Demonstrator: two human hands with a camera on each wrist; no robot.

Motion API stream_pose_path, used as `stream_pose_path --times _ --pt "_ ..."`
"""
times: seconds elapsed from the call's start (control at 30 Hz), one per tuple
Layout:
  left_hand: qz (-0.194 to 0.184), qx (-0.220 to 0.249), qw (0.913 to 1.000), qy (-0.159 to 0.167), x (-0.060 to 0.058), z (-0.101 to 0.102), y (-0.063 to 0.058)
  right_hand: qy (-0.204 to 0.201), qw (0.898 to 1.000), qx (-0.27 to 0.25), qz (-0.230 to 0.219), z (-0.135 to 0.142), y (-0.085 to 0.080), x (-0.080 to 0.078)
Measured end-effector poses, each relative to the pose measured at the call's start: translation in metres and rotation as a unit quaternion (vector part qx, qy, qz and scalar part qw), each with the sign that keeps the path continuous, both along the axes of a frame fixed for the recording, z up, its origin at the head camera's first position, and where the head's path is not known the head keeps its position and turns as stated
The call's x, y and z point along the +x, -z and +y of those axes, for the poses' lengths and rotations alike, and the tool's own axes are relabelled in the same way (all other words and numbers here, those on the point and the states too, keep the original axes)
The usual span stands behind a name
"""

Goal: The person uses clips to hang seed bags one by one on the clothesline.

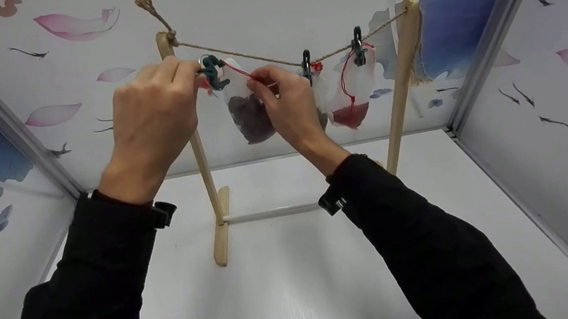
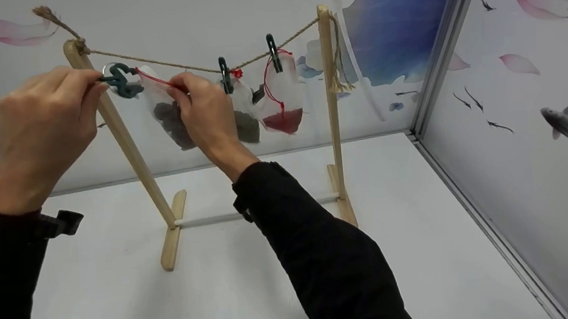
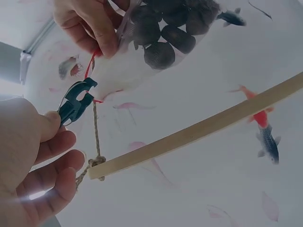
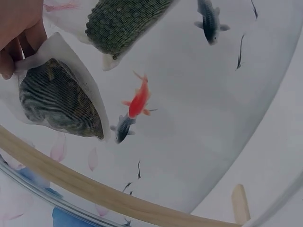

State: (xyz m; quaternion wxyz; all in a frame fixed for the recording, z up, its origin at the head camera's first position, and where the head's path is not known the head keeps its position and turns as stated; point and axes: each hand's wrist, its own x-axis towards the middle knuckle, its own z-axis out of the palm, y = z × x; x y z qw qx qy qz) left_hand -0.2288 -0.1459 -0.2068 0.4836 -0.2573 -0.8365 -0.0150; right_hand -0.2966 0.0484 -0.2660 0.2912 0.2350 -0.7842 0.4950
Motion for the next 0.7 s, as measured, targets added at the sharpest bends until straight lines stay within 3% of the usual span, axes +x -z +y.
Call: stream_pose_path --times 0.37,0.7 --pt "0.016 -0.064 0.9977 -0.017 -0.013 0.013 -0.023 0.046 0.999 -0.014 -0.004 0.004 -0.008 -0.006" --pt "-0.037 -0.117 0.9911 -0.051 -0.018 0.030 -0.032 0.052 0.998 -0.003 0.021 0.002 -0.006 -0.007"
